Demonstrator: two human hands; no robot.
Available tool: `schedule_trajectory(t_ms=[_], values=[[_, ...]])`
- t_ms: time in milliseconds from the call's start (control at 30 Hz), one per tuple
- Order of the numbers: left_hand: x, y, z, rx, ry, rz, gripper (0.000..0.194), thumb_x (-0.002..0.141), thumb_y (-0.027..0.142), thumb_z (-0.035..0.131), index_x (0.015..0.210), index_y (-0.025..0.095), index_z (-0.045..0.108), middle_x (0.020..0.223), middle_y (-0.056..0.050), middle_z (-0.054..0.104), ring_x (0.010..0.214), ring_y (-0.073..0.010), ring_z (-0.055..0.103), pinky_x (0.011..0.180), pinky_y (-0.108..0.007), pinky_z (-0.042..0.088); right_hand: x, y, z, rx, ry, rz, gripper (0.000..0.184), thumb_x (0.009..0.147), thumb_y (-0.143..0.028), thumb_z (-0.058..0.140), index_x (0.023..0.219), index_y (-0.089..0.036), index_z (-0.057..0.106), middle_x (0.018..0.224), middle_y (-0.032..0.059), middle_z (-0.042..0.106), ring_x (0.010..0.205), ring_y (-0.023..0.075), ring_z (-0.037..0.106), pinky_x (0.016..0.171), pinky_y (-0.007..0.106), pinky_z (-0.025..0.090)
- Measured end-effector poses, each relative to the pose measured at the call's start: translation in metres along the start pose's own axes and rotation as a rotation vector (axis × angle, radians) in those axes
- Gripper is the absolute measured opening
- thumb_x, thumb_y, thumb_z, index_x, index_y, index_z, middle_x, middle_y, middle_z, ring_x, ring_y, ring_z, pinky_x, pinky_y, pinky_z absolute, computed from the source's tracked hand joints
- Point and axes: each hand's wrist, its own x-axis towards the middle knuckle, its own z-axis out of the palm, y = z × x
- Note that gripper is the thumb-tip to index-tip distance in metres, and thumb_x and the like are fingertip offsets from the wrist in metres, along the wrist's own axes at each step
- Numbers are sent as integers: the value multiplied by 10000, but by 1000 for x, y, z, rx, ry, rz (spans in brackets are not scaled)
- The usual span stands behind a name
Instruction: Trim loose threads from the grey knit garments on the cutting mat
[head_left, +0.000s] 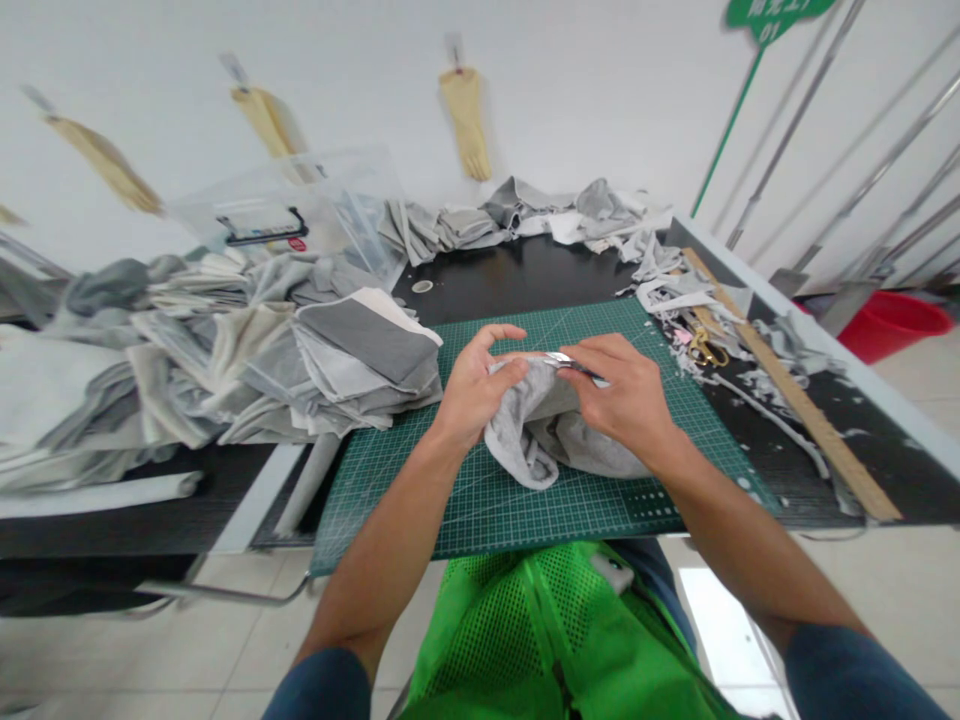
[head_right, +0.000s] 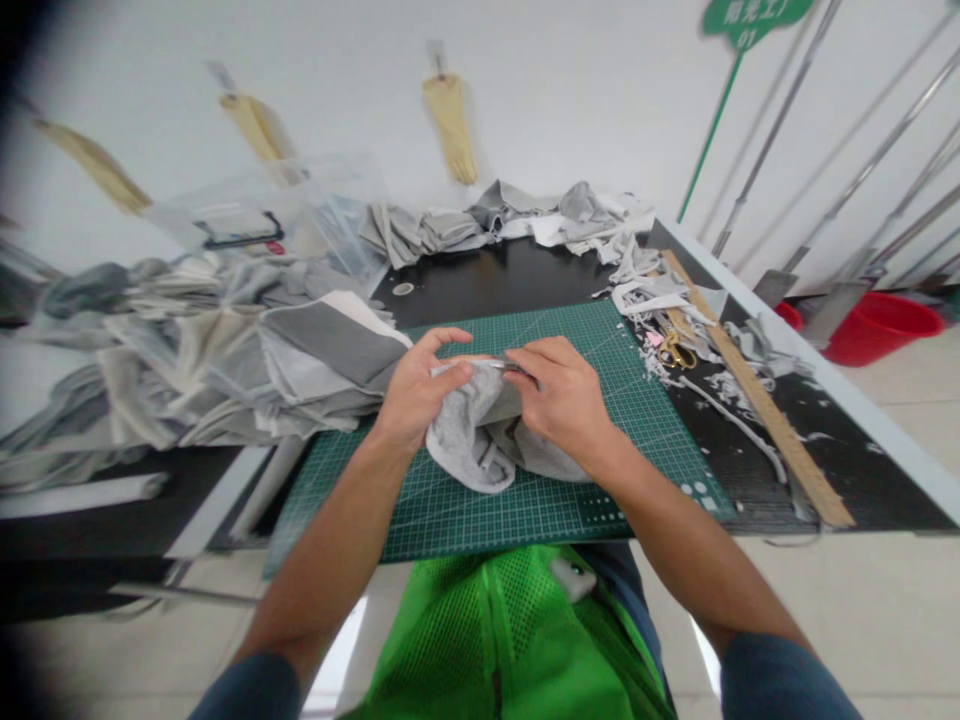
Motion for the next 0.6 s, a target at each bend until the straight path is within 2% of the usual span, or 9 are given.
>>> schedule_trajectory(t_ms=[200, 433, 600], values=[[-1, -1, -1, -9, -9, 14, 634, 771, 393, 915, 1253, 236, 535, 959, -41, 815, 757, -196, 783, 744, -304, 609, 0, 0, 0, -3, 18, -15, 192, 1013, -245, 676, 1119, -236, 835, 1041, 94, 817, 990, 263, 734, 915, 436, 605], [-1, 0, 1, -19, -25, 14, 652, 776, 421, 914, 1269, 247, 525, 994, -58, 826, 833, -236, 812, 796, -348, 638, 2, -1, -1, 20, 5, 20, 179, 1005, -255, 684, 1079, -262, 846, 1016, 77, 826, 973, 261, 743, 908, 436, 606], [-2, 2, 0, -36, -37, 15, 672, 775, 428, 930, 1278, 246, 524, 973, -52, 829, 841, -229, 815, 822, -346, 638, 2, -3, -2, 26, -2, 22, 180, 1004, -256, 684, 1097, -264, 837, 1031, 77, 824, 990, 264, 746, 922, 435, 610]])
